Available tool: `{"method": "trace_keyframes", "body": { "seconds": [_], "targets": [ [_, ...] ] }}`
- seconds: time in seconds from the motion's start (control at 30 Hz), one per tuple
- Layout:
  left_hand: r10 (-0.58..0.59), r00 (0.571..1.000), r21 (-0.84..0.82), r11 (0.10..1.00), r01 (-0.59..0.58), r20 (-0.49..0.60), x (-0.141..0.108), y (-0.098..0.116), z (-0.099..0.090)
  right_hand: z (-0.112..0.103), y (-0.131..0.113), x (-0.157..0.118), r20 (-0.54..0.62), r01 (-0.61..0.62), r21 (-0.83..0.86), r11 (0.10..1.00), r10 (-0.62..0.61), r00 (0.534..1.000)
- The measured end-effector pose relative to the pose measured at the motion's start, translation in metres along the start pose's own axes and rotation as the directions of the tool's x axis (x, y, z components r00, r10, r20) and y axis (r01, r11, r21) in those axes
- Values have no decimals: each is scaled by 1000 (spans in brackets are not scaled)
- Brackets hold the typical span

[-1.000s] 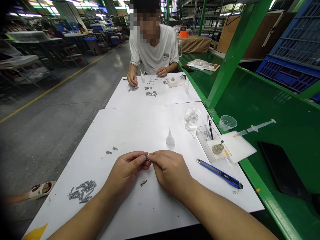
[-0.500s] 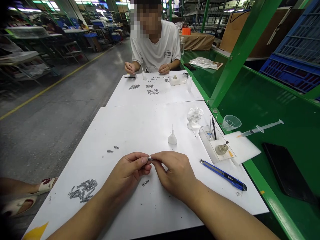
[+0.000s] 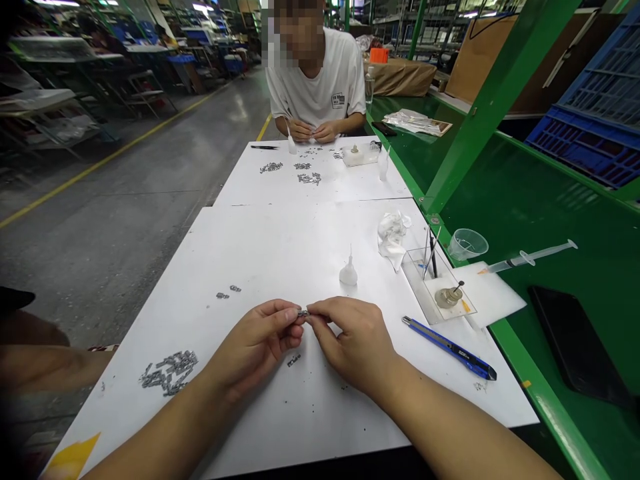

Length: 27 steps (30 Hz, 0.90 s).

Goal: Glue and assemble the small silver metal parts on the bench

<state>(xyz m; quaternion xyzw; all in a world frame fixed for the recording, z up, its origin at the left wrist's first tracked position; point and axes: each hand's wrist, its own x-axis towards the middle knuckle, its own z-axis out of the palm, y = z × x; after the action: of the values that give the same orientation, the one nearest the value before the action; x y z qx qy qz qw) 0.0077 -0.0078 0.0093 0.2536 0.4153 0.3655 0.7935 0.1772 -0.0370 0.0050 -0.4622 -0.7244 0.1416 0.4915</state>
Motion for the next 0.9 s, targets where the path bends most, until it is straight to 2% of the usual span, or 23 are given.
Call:
{"method": "trace_keyframes", "body": {
  "seconds": [0.2,0.53,0.7,0.8,0.87,0.9],
  "targets": [
    [-70,997,-59,996,71,19,1,0,-3,-1,-1,-2,16,5,4,1000,-5,1000],
    [-83,996,-62,995,84,11,3,0,-2,-2,3,0,51,60,49,997,-63,997],
    [-87,995,-28,996,88,47,2,2,-3,-4,3,1,55,92,64,994,-96,994],
    [4,997,132,991,-14,78,-3,3,-3,-7,1,2,31,88,98,991,-91,995],
    [209,973,348,909,-229,95,-9,1,-3,-9,-1,3,10,75,127,989,-77,997],
    [357,926,466,802,-373,125,-11,0,-3,-10,-2,3,-2,71,138,988,-71,997]
  ]
}}
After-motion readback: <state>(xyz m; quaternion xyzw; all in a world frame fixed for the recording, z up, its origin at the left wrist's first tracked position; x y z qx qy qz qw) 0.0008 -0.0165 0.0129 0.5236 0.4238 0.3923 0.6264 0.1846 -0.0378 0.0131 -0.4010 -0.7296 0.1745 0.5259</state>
